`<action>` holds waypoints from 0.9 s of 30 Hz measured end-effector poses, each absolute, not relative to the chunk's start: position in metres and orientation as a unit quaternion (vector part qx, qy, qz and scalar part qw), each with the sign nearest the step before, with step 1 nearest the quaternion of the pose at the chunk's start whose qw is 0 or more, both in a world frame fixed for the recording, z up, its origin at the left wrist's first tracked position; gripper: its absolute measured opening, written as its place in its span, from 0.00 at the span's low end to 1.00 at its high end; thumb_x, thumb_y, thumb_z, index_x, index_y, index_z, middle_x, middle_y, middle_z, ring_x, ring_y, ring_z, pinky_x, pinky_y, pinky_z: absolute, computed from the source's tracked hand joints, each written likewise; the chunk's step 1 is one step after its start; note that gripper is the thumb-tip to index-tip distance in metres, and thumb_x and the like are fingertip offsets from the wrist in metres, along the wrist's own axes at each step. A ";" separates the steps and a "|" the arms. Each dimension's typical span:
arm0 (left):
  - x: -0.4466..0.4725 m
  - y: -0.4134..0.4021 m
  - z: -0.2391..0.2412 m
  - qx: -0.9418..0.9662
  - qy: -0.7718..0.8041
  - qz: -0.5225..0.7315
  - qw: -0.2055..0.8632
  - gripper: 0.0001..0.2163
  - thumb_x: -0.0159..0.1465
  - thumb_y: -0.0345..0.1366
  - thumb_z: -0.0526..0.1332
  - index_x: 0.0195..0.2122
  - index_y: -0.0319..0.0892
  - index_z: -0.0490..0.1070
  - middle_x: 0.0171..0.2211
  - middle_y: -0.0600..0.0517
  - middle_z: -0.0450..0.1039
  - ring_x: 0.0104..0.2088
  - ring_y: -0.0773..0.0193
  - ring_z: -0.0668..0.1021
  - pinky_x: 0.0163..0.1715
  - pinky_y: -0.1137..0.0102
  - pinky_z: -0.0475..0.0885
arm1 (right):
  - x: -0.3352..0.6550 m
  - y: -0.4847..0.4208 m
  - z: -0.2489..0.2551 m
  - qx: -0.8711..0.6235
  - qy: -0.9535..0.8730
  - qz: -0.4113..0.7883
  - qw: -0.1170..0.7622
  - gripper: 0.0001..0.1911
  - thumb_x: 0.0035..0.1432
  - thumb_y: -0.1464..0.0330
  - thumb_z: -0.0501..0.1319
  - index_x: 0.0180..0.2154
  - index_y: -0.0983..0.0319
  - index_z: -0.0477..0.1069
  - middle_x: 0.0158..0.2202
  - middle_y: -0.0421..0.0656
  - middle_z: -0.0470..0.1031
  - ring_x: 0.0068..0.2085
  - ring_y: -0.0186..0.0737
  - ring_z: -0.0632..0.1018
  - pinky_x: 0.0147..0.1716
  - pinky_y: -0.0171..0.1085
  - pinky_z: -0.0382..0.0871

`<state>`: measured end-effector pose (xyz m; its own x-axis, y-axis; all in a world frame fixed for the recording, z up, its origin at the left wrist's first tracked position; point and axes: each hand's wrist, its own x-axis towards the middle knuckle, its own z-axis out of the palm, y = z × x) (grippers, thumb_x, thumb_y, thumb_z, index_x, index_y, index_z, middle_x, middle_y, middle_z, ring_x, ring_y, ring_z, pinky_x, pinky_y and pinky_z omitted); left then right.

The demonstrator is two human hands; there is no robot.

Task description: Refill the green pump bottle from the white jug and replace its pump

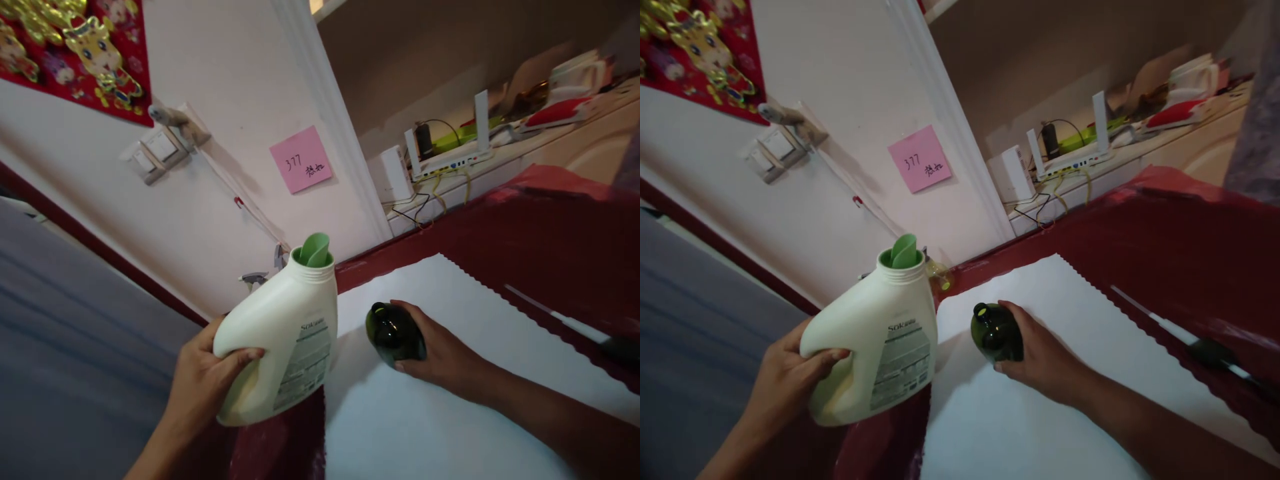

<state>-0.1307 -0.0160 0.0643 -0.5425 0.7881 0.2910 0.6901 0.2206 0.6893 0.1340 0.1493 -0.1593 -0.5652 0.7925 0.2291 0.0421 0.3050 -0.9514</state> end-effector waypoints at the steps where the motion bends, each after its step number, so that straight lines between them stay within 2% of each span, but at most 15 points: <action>1: -0.131 -0.015 0.057 0.470 0.769 0.429 0.066 0.21 0.46 0.45 0.74 0.40 0.41 0.78 0.29 0.52 0.82 0.28 0.56 0.80 0.28 0.67 0.78 | 0.134 0.149 -0.159 -0.290 -0.722 0.512 0.363 0.49 0.49 0.62 0.71 0.68 0.50 0.51 0.67 0.50 0.66 0.65 0.65 0.69 0.62 0.64 0.66; 5: -0.133 -0.007 0.023 0.461 0.745 0.478 0.063 0.18 0.48 0.39 0.72 0.40 0.41 0.77 0.32 0.53 0.81 0.31 0.58 0.80 0.29 0.70 0.75 | 0.134 0.150 -0.159 -0.283 -0.725 0.513 0.362 0.48 0.49 0.61 0.70 0.68 0.51 0.51 0.68 0.51 0.65 0.66 0.64 0.69 0.62 0.62 0.67; 9: -0.131 0.001 -0.001 0.442 0.730 0.514 0.086 0.16 0.45 0.39 0.71 0.35 0.40 0.76 0.22 0.58 0.73 0.22 0.66 0.70 0.21 0.73 0.67 | 0.134 0.150 -0.158 -0.288 -0.727 0.512 0.355 0.49 0.48 0.62 0.70 0.68 0.51 0.50 0.68 0.51 0.65 0.66 0.62 0.68 0.65 0.62 0.63; 12: -0.129 0.004 -0.013 0.418 0.718 0.546 0.111 0.17 0.42 0.40 0.71 0.33 0.41 0.74 0.18 0.61 0.67 0.18 0.69 0.64 0.19 0.73 0.62 | 0.134 0.149 -0.157 -0.299 -0.725 0.512 0.352 0.49 0.48 0.62 0.70 0.68 0.52 0.50 0.68 0.52 0.64 0.67 0.61 0.68 0.66 0.62 0.61; 19: -0.138 -0.003 -0.039 0.340 0.705 0.604 0.152 0.14 0.41 0.36 0.69 0.31 0.42 0.73 0.14 0.62 0.64 0.18 0.68 0.64 0.20 0.72 0.61 | 0.133 0.149 -0.151 -0.306 -0.719 0.524 0.339 0.51 0.46 0.62 0.71 0.68 0.53 0.50 0.68 0.52 0.65 0.67 0.62 0.68 0.66 0.60 0.61; 24: -0.142 -0.005 -0.052 0.289 0.690 0.649 0.138 0.17 0.39 0.44 0.72 0.26 0.42 0.70 0.12 0.61 0.63 0.17 0.68 0.63 0.18 0.72 0.59 | 0.133 0.145 -0.142 -0.337 -0.695 0.550 0.317 0.55 0.43 0.66 0.70 0.70 0.52 0.47 0.69 0.50 0.63 0.68 0.57 0.66 0.68 0.58 0.56; 27: -0.142 -0.006 -0.057 0.268 0.691 0.656 0.138 0.19 0.39 0.44 0.73 0.29 0.42 0.71 0.14 0.60 0.66 0.18 0.66 0.67 0.19 0.71 0.63 | 0.132 0.143 -0.138 -0.344 -0.684 0.558 0.319 0.58 0.41 0.66 0.72 0.70 0.52 0.47 0.70 0.50 0.61 0.69 0.57 0.64 0.69 0.57 0.54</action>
<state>-0.1419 -0.0063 -0.0572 -0.8178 0.5524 0.1614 0.1899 -0.0056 0.9818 0.1324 0.1430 -0.1383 -0.5598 0.8270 0.0521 0.1146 0.1395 -0.9836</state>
